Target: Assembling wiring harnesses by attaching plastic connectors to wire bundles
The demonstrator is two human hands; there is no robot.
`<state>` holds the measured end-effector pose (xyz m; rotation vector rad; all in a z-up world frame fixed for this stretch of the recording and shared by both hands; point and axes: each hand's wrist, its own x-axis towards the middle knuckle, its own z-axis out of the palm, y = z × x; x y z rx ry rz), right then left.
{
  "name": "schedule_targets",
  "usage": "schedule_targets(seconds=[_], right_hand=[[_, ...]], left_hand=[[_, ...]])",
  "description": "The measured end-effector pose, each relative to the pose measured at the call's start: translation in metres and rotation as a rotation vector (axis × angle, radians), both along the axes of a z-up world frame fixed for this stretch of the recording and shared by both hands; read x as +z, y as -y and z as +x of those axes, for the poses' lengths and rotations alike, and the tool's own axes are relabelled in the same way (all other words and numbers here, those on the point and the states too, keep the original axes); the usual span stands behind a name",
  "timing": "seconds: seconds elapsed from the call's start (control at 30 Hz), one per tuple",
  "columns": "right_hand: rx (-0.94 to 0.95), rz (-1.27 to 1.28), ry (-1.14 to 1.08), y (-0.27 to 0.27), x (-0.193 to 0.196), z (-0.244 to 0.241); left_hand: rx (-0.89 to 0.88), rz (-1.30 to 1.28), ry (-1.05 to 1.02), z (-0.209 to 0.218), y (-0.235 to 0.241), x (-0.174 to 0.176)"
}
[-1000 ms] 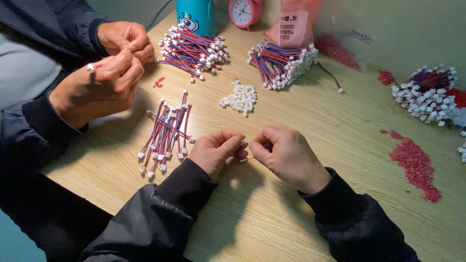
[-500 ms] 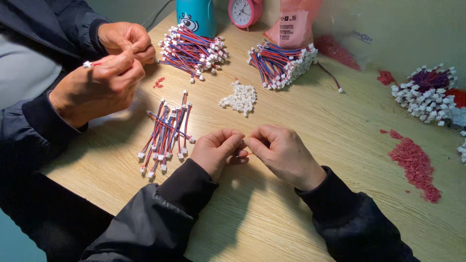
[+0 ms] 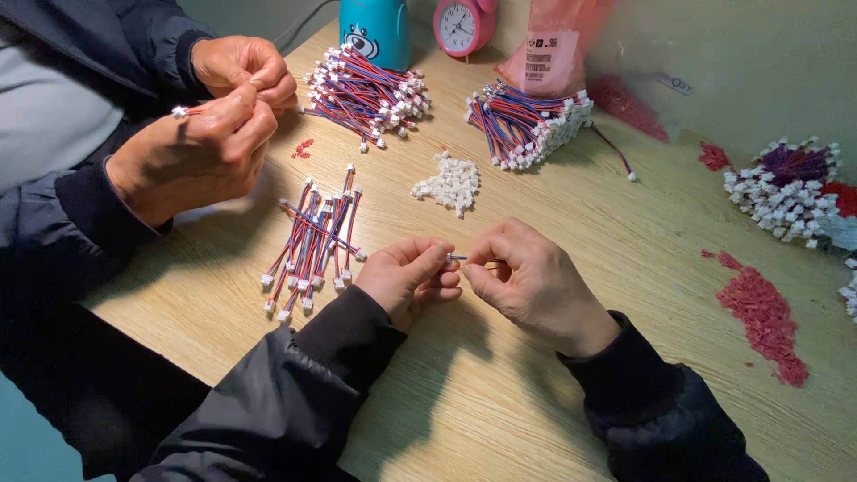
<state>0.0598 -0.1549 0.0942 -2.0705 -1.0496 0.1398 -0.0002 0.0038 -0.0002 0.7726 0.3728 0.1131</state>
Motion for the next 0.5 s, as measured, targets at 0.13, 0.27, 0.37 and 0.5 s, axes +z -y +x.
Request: schedule_targets(seconds=[0.13, 0.27, 0.37, 0.5], right_hand=[[-0.063, 0.019, 0.060, -0.0028, -0.0062, -0.0015], [-0.135, 0.017, 0.033, -0.0051, -0.0074, -0.0030], [-0.146, 0.029, 0.075, -0.0058, -0.0082, -0.0031], [-0.140, 0.040, 0.111, -0.0066, -0.0094, -0.0026]], left_hand=[[0.002, 0.008, -0.003, -0.0005, 0.0001, -0.0014], [0.003, 0.005, -0.016, -0.0010, -0.0003, -0.0023], [0.003, 0.003, -0.016, -0.0010, -0.0002, -0.0028], [0.013, -0.002, -0.017, -0.0017, 0.0014, -0.0032]])
